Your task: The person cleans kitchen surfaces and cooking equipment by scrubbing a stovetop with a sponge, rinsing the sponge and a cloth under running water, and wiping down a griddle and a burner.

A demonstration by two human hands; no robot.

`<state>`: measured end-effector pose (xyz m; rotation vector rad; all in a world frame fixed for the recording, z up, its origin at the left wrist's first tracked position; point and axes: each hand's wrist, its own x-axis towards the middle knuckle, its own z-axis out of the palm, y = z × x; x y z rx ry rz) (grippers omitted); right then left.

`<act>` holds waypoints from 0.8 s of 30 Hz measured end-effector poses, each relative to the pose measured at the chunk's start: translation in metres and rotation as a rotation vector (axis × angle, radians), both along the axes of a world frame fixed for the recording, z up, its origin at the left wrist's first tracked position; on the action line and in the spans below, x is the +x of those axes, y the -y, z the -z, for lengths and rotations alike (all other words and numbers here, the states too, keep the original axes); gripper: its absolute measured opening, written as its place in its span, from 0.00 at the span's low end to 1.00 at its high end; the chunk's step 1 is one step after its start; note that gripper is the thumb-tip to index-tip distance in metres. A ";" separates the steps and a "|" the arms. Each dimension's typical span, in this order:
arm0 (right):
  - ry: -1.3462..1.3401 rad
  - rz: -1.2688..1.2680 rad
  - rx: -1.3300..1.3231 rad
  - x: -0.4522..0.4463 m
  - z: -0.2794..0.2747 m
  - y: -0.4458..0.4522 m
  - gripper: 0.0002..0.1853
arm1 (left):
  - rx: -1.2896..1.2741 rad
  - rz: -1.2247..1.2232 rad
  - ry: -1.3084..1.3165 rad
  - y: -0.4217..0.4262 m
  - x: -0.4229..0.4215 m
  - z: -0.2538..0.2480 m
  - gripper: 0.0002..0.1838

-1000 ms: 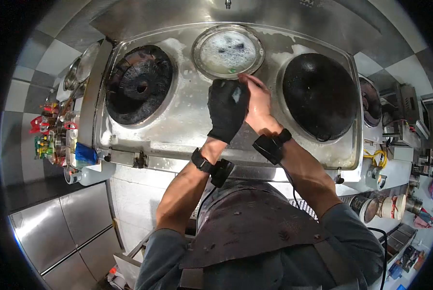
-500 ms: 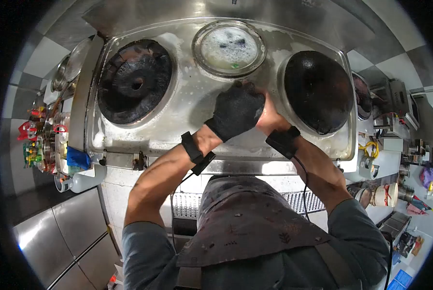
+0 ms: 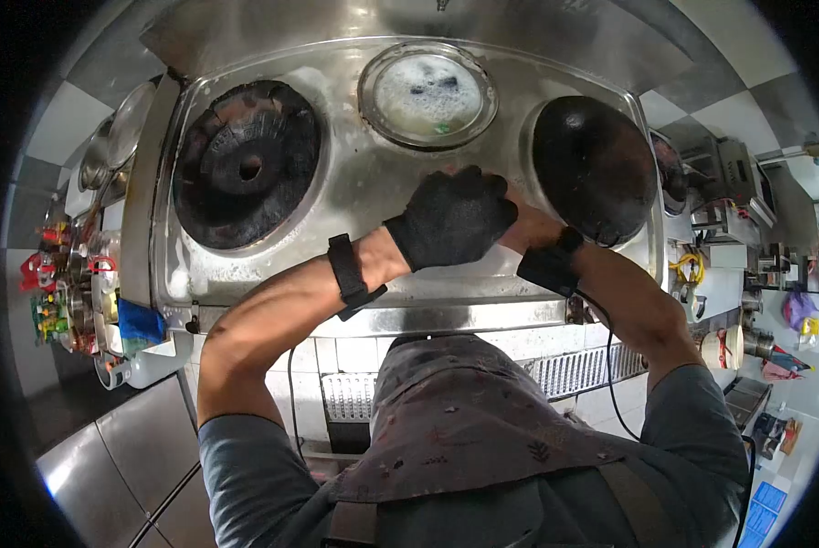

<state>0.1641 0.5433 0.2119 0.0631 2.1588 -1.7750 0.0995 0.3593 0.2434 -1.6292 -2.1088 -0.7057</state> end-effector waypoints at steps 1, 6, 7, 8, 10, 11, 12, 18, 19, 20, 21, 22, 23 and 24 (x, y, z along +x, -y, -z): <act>-0.030 0.011 -0.162 -0.001 0.015 -0.006 0.50 | -0.004 0.021 -0.003 0.001 -0.001 -0.001 0.04; 0.127 -0.041 -0.136 0.002 -0.025 -0.006 0.62 | 0.040 0.134 0.030 0.001 -0.002 -0.003 0.04; 0.145 -0.063 -0.052 0.003 -0.023 -0.010 0.63 | 0.045 0.131 0.004 0.000 -0.001 -0.004 0.04; 0.164 -0.089 0.031 0.004 -0.021 -0.014 0.65 | 0.047 0.130 -0.015 0.000 0.002 -0.006 0.04; 0.097 -0.169 -0.055 0.002 0.008 -0.033 0.66 | 0.055 0.160 0.004 -0.004 0.001 -0.010 0.04; 0.077 -0.195 -0.084 0.002 0.020 -0.041 0.66 | 0.057 0.189 0.026 -0.006 0.001 -0.010 0.04; 0.070 -0.219 -0.064 0.001 0.024 -0.045 0.65 | 0.059 0.191 0.026 -0.007 0.002 -0.010 0.04; -0.041 -0.247 -0.043 0.016 0.020 -0.045 0.53 | -0.037 0.223 0.060 -0.015 0.012 -0.007 0.04; -0.120 -0.289 0.033 0.019 0.015 -0.043 0.50 | -0.106 0.205 0.071 -0.014 0.014 -0.003 0.05; -0.201 -0.325 0.110 0.022 0.006 -0.039 0.46 | -0.173 0.185 0.080 -0.014 0.015 0.001 0.06; -0.206 -0.288 0.117 0.024 -0.012 -0.028 0.38 | -0.175 0.172 0.064 -0.014 0.017 0.005 0.06; -0.329 -0.378 0.187 0.012 -0.005 -0.031 0.27 | -0.143 0.152 0.122 -0.013 0.019 0.009 0.07; -0.460 -0.455 0.252 0.000 0.001 -0.033 0.20 | -0.113 0.129 0.179 -0.012 0.022 0.013 0.09; -0.485 -0.474 0.246 -0.005 0.008 -0.036 0.20 | -0.118 0.104 0.159 -0.011 0.026 0.017 0.09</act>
